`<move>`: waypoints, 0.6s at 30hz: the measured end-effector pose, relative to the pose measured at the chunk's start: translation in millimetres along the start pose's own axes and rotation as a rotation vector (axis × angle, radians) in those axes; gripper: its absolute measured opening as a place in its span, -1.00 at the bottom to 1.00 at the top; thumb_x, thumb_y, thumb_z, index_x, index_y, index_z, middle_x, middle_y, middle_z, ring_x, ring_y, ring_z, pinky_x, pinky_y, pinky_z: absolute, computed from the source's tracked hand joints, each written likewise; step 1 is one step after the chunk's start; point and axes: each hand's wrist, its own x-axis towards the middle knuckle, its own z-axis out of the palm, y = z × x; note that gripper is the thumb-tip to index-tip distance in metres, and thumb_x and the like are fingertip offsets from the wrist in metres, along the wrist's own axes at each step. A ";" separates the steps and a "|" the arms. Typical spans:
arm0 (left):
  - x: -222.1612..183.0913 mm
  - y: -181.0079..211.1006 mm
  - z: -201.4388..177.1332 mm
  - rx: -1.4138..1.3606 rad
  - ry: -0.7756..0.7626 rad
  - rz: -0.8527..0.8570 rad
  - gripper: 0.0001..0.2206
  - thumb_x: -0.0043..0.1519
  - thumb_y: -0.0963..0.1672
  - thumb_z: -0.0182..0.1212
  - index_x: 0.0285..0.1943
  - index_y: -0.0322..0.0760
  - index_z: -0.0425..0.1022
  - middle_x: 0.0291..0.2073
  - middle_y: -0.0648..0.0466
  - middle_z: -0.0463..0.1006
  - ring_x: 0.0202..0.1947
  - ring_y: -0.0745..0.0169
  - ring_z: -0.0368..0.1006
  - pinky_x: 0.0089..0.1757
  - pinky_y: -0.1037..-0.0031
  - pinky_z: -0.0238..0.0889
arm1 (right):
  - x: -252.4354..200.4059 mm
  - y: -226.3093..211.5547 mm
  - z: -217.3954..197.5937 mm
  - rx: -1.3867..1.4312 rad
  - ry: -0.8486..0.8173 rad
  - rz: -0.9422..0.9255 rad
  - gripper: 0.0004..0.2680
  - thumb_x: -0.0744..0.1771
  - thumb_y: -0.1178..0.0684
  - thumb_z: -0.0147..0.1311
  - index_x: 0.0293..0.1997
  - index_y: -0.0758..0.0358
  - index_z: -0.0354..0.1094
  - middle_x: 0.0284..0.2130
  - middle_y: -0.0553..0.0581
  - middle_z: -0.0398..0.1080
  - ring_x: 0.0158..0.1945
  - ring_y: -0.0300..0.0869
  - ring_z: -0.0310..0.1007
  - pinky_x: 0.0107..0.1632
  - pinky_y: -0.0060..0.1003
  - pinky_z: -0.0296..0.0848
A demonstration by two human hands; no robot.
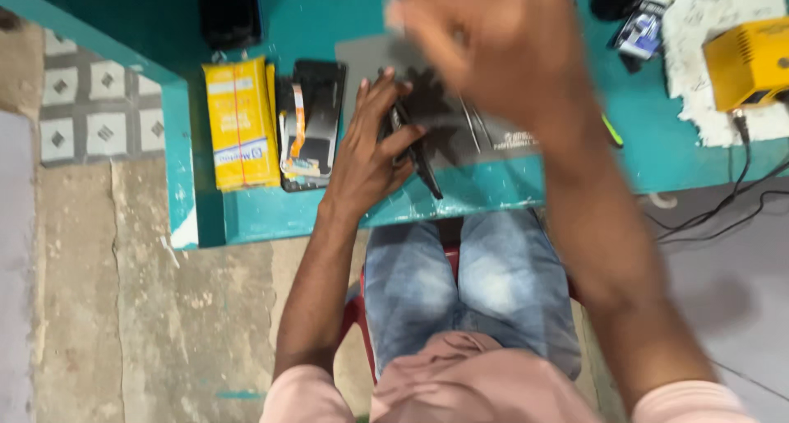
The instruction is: The person uses tweezers to remove a black film from the back of a smartphone. They then apply a liquid from a bottle onto the phone's surface and use the tweezers to spread it. The person repeats the process of applying liquid and spreading it with the tweezers.
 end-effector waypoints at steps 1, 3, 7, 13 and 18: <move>-0.8 -0.1 2.4 0.008 -0.017 -0.007 -0.51 -0.10 -0.28 0.50 0.01 -0.17 0.44 0.35 -0.15 0.25 0.51 -0.31 0.05 0.44 -0.17 -0.06 | -14.4 -6.6 10.5 0.100 0.021 0.076 -0.89 0.40 0.10 0.27 -0.05 0.30 0.53 -0.25 0.21 0.60 -0.28 -0.04 0.61 -0.25 -0.19 0.50; 2.7 2.0 4.4 0.027 -0.041 -0.007 -0.58 -0.07 -0.27 0.49 -0.05 -0.16 0.46 0.35 -0.13 0.26 0.51 -0.28 0.06 0.45 -0.15 -0.03 | -46.6 -21.7 24.8 0.305 0.123 0.260 -0.86 0.39 0.10 0.28 0.00 0.30 0.53 -0.26 0.21 0.61 -0.32 -0.08 0.62 -0.28 -0.24 0.50; 8.9 8.2 3.3 0.022 -0.013 -0.012 -0.60 -0.08 -0.29 0.47 -0.07 -0.17 0.50 0.33 -0.11 0.27 0.51 -0.27 0.07 0.44 -0.13 0.00 | -91.1 -30.2 31.6 0.579 0.140 0.303 -0.68 0.33 0.04 0.25 0.18 0.34 0.41 -0.13 0.25 0.56 -0.07 -0.02 0.64 -0.03 -0.28 0.59; 6.4 7.5 6.2 0.004 0.015 0.043 -0.51 0.01 -0.23 0.53 0.08 -0.04 0.42 0.35 -0.09 0.25 0.51 -0.24 0.08 0.43 -0.10 0.06 | -123.3 -54.0 58.2 0.334 0.128 0.111 -0.62 0.24 0.05 0.32 0.04 0.59 0.36 -0.13 0.45 0.51 -0.10 0.13 0.61 -0.11 -0.17 0.60; 0.4 7.8 8.2 -0.052 -0.009 -0.056 -0.37 0.16 -0.22 0.54 0.34 0.18 0.32 0.55 -0.07 0.05 0.63 -0.26 -0.06 0.48 0.06 0.12 | -140.2 -59.8 84.6 0.278 0.224 0.213 -0.78 0.32 0.29 0.23 0.04 0.59 0.42 -0.12 0.41 0.54 -0.13 0.04 0.66 -0.16 -0.25 0.63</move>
